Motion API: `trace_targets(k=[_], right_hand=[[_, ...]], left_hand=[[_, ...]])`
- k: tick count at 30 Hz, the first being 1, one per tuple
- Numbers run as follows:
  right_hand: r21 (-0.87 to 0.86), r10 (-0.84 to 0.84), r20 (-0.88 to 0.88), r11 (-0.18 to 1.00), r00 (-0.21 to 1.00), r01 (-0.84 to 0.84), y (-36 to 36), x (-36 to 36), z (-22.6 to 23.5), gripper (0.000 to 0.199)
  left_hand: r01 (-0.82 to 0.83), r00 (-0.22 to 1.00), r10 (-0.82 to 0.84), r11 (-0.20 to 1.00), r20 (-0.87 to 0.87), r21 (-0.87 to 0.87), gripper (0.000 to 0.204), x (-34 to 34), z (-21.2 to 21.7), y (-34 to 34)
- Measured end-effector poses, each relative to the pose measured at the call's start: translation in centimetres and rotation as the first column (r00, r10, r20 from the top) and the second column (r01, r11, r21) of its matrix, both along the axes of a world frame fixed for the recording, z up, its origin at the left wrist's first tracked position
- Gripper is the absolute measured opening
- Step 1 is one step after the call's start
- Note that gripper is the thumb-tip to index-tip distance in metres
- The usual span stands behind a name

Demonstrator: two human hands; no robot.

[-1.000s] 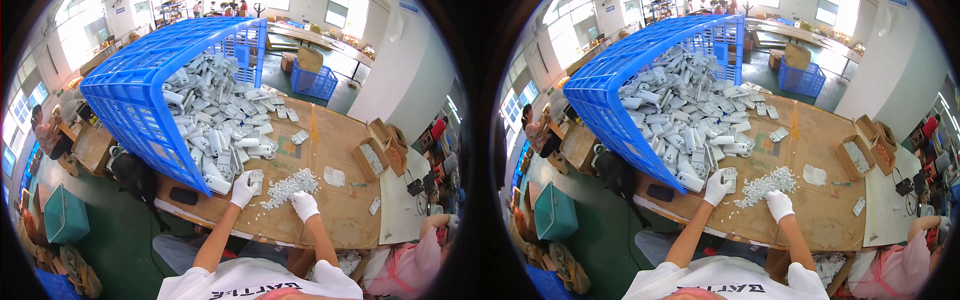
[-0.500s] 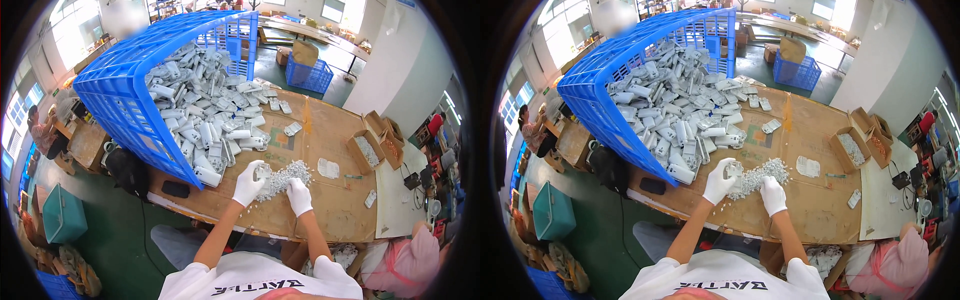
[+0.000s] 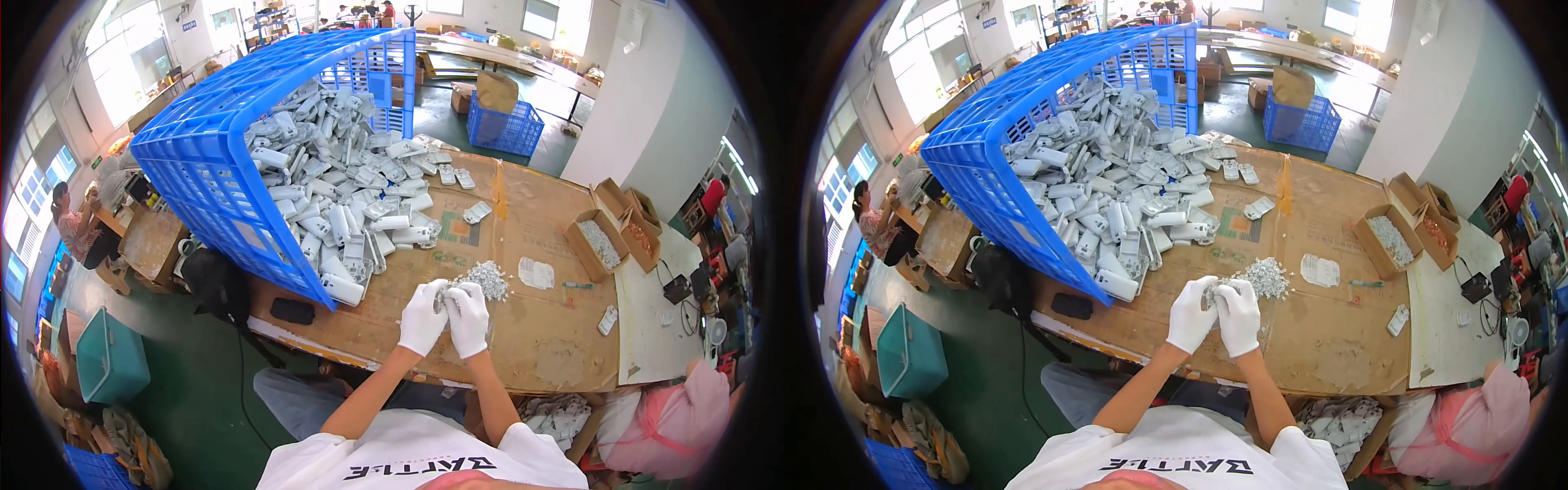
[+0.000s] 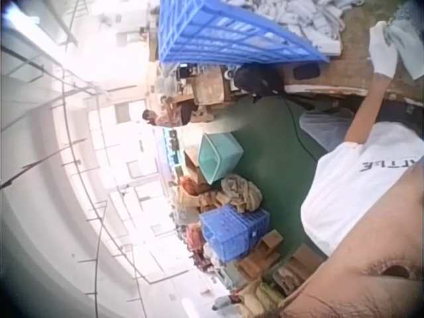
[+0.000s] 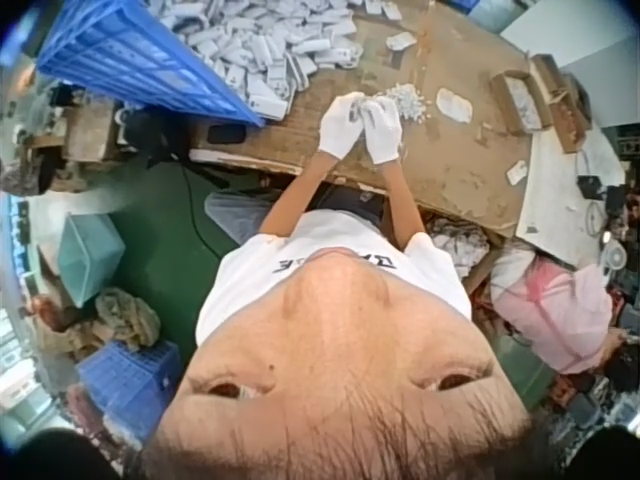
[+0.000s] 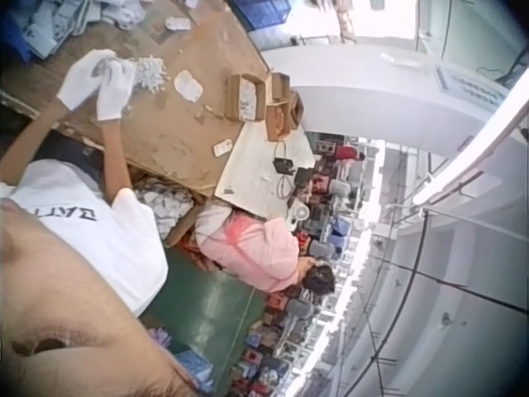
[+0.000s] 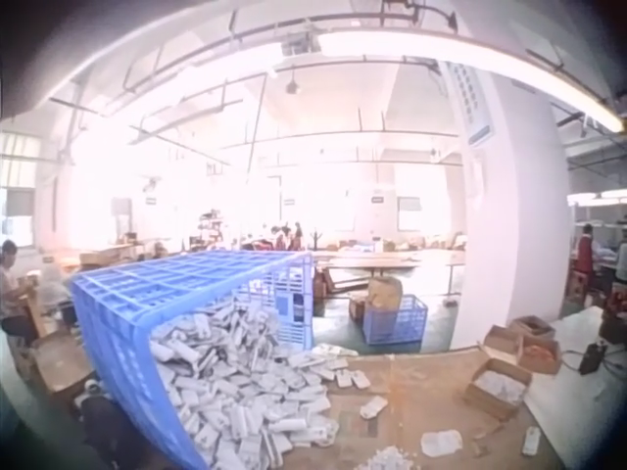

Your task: The person picks up a remote control shell and a small white component, fits the component into the shell by hand, and places the assembled unit into a cardboard box.

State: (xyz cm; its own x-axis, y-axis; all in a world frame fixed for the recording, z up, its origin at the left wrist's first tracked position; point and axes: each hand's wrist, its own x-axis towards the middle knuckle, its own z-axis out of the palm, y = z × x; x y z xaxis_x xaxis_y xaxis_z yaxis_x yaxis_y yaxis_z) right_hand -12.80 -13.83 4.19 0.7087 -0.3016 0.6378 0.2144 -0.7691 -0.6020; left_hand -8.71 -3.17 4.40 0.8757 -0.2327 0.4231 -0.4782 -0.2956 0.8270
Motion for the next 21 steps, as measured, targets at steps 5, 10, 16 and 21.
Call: trace_targets(k=[5,10,16,21], right_hand=[[0.077,-0.006,-0.014,0.997,1.0,0.007,-3.3,3.9,-4.5,0.006],[0.215,-0.038,-0.073,0.975,0.997,0.053,-4.3,3.8,-1.9,0.006],[0.387,-0.042,-0.21,0.914,0.977,0.122,-4.1,1.9,-1.6,0.008],[0.608,0.048,-0.029,0.793,0.998,-0.021,-1.9,2.8,0.3,0.011]], left_hand=[[-0.01,0.998,-0.008,0.963,0.067,0.269,0.022,5.1,-2.3,-1.2],[-0.101,0.856,-0.22,0.816,0.468,0.569,0.019,12.3,-1.5,0.4],[-0.032,0.817,-0.348,0.768,0.459,0.639,0.016,15.0,-1.3,0.4],[0.234,0.972,-0.232,0.971,-0.038,0.057,0.044,11.9,-0.6,0.6]])
